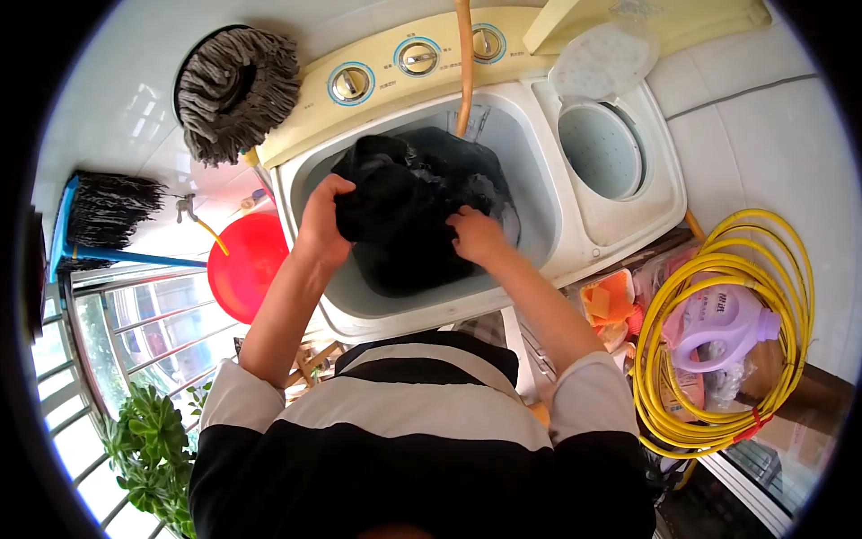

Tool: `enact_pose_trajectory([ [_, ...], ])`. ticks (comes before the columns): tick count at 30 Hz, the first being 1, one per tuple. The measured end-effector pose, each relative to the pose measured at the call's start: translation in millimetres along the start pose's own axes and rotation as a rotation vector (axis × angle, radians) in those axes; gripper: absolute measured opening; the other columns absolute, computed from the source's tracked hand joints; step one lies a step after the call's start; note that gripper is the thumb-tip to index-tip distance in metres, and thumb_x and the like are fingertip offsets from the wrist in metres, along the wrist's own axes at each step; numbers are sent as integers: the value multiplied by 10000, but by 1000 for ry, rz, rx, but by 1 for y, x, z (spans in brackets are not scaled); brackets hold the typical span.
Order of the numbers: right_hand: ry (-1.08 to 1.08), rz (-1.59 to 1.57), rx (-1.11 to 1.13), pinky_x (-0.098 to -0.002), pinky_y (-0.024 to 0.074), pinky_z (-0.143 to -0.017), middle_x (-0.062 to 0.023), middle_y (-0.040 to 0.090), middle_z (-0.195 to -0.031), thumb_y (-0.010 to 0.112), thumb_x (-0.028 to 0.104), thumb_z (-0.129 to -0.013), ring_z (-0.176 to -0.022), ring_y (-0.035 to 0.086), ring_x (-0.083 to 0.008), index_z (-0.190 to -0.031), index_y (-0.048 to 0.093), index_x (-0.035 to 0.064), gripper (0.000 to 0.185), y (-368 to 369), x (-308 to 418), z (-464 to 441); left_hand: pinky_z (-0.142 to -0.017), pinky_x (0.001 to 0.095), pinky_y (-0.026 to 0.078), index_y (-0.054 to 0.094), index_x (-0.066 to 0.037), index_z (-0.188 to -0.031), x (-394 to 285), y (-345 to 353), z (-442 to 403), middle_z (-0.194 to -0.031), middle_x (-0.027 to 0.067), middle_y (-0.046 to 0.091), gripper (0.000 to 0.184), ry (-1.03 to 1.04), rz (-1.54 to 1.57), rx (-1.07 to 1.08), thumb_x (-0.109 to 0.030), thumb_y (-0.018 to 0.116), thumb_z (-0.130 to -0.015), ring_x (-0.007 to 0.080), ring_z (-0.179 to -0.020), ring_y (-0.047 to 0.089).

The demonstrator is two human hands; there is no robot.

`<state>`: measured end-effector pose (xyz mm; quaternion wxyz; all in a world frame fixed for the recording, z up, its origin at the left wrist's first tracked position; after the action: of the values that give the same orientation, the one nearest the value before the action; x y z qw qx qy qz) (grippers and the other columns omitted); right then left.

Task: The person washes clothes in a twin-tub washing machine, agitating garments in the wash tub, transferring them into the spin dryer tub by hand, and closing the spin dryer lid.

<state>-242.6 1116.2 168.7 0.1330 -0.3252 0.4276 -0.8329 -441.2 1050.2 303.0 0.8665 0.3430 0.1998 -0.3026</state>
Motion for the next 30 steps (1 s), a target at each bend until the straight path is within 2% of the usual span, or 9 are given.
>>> enact_pose_trajectory([
  [5, -144, -193, -306, -396, 486, -795, -106, 596, -1028, 708, 244, -691, -975, 580, -301, -986, 640, 89, 340, 39, 30, -33, -747, 377, 533, 581, 10, -1001, -40, 32, 40, -901, 117, 645, 298, 105, 202, 208, -188, 448, -822, 242, -786, 635],
  [8, -372, -595, 27, -398, 477, -789, -142, 640, -956, 695, 334, -719, -911, 601, -339, -924, 656, 59, 346, 48, 50, -52, -899, 411, 469, 534, -10, -1131, -53, 53, 42, -1043, 120, 627, 349, 97, 205, 374, -207, 469, -851, 252, -971, 603],
  [10, -143, -478, -116, -402, 474, -769, -166, 655, -833, 667, 399, -743, -841, 615, -356, -873, 665, 53, 370, 64, 43, -58, -698, 336, 510, 581, -21, -938, -54, 67, 32, -848, 89, 624, 279, 122, 102, 299, -281, 504, -872, 206, -752, 603],
  [12, -94, -471, -102, -409, 472, -770, -189, 652, -863, 639, 425, -762, -822, 616, -358, -856, 671, 54, 384, 67, 34, -49, -841, 307, 459, 558, -48, -1080, -54, 56, -9, -1018, 80, 619, 330, 161, -140, 446, -316, 507, -894, 195, -937, 584],
  [14, 127, -516, 79, -392, 495, -712, -201, 639, -775, 642, 423, -776, -781, 635, -319, -791, 644, -10, 434, 74, 15, -41, -798, 288, 445, 560, -67, -1078, -44, 46, -28, -1028, 57, 618, 348, 128, -163, 536, -354, 531, -883, 176, -926, 577],
  [16, 211, -607, 99, -378, 508, -671, -189, 625, -741, 651, 422, -777, -764, 639, -288, -758, 623, -30, 453, 60, 7, -32, -730, 263, 448, 596, -91, -969, -22, 22, -50, -859, 28, 623, 308, 169, -393, 192, -378, 560, -862, 140, -802, 569],
  [22, 393, -1167, -37, -363, 541, -591, -105, 627, -812, 689, 365, -777, -704, 635, -226, -875, 583, -37, 427, 20, -24, -8, -673, 383, 486, 632, -86, -938, 100, -111, -145, -838, 99, 644, 237, 4, -1042, 152, -251, 627, -767, 214, -726, 617],
  [24, 374, -1324, -114, -333, 541, -606, -101, 643, -806, 674, 342, -788, -700, 642, -199, -903, 595, -12, 381, -4, -12, 8, -783, 393, 488, 626, -42, -989, 128, -123, -151, -961, 178, 641, 325, 73, -1529, 283, -214, 675, -719, 297, -887, 626],
  [30, 227, -1385, -297, -329, 535, -592, -98, 646, -882, 667, 300, -790, -746, 638, -183, -972, 604, -4, 360, -67, 30, 39, -933, 365, 434, 452, 21, -1245, 162, -113, -137, -1179, 249, 533, 760, 36, -1614, 196, -284, 767, -625, 339, -1119, 518],
])
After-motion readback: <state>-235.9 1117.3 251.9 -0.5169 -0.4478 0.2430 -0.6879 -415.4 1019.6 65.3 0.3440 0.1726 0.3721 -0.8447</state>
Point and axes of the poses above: each hand's wrist, its own z-axis away from the middle knuckle, its own y-axis out of the palm, x = y × z, the point moved 3 cm from there along -z, towards the middle knuckle
